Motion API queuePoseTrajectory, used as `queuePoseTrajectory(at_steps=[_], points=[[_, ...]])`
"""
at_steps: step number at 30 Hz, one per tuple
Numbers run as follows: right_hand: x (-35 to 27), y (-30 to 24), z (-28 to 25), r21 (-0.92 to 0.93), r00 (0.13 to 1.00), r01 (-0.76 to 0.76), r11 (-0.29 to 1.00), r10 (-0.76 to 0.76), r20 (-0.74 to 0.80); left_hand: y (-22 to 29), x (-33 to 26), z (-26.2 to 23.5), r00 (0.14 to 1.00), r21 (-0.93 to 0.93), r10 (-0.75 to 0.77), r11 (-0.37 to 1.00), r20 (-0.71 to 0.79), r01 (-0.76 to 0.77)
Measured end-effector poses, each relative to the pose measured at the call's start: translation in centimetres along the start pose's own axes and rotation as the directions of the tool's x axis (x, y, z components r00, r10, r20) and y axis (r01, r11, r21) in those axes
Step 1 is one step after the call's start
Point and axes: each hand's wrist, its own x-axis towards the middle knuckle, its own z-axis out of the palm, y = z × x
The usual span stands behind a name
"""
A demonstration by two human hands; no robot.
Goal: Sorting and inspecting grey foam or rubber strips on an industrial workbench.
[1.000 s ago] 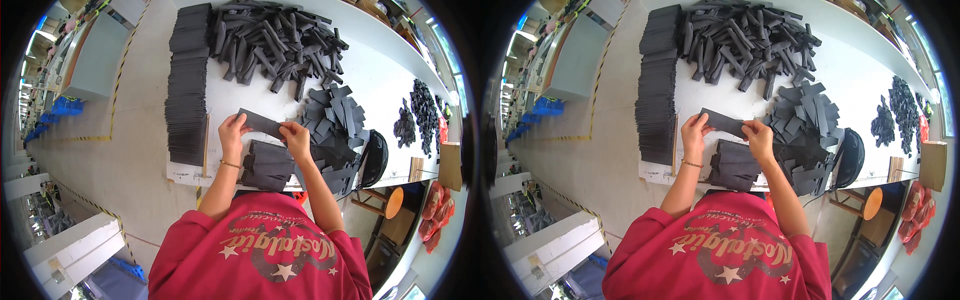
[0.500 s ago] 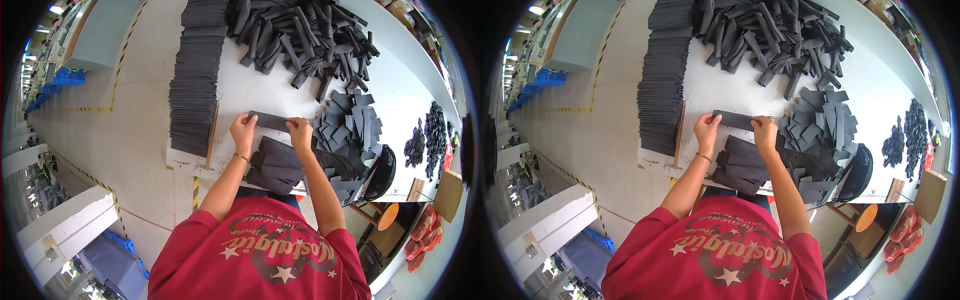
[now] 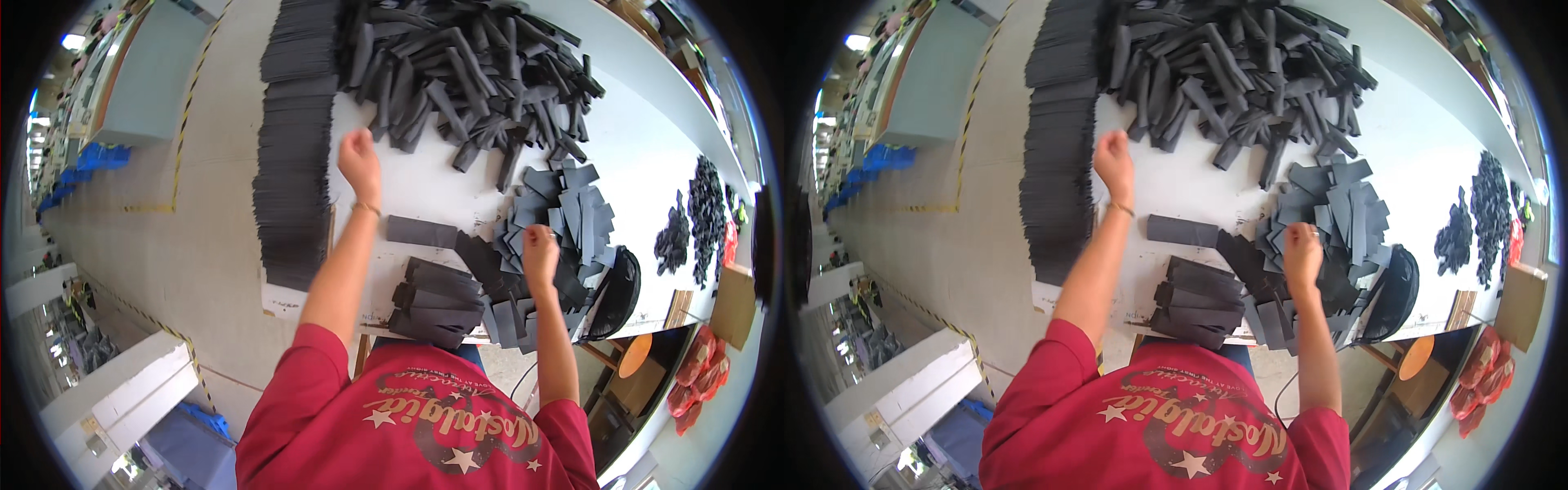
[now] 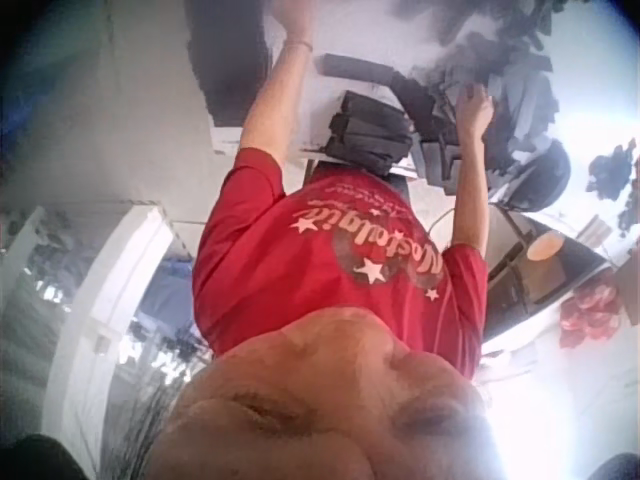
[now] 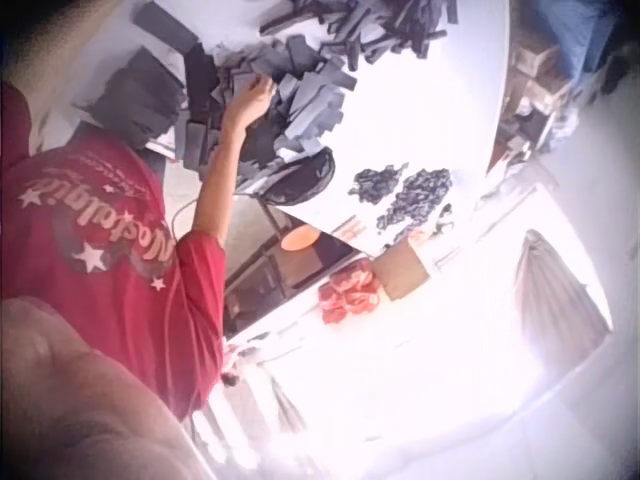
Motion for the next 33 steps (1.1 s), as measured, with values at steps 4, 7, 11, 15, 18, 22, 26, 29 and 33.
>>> queuePoseTrajectory(at_steps=[4,7,11,15,18,22,26,29,33], points=[[1.3,5.7,-5.1,-0.049,0.976,-0.119,0.992,0.108,-0.190,0.4,6.8,5.2,0.980,0.112,0.110,0.985,0.168,-0.130],[3.4,6.6,-4.5,-0.008,0.970,-0.141,0.990,0.137,-0.199,-6.5,15.1,2.3,0.975,0.009,-0.163,0.987,0.151,0.163],[4.2,10.6,-6.7,-0.081,0.936,-0.237,0.968,0.206,-0.284,-3.8,10.0,7.0,0.812,-0.118,-0.387,0.870,0.437,0.478],[5.8,12.1,-5.7,-0.599,0.929,-0.336,0.727,0.150,-0.340,-0.3,7.5,7.4,0.726,-0.073,-0.479,0.809,0.493,0.583],[5.9,11.6,-4.1,-0.832,0.956,-0.106,0.544,0.287,0.066,0.0,7.1,6.9,0.687,-0.070,-0.481,0.790,0.545,0.609],[4.5,10.9,-4.2,-0.804,0.984,-0.028,0.594,0.159,0.083,0.6,6.3,6.3,0.764,-0.082,-0.375,0.871,0.525,0.484],[2.9,11.7,-6.0,-0.661,0.998,-0.066,0.748,0.059,-0.033,2.5,3.9,4.7,0.837,-0.346,-0.335,0.795,0.433,0.498],[1.9,11.8,-7.6,-0.475,0.991,-0.133,0.870,0.102,-0.090,3.6,0.9,2.5,0.770,-0.415,-0.312,0.698,0.557,0.583],[-0.1,2.3,-8.6,-0.070,0.999,0.042,0.997,-0.043,-0.016,6.5,-3.2,-0.8,0.667,-0.506,-0.383,0.444,0.639,0.739]])
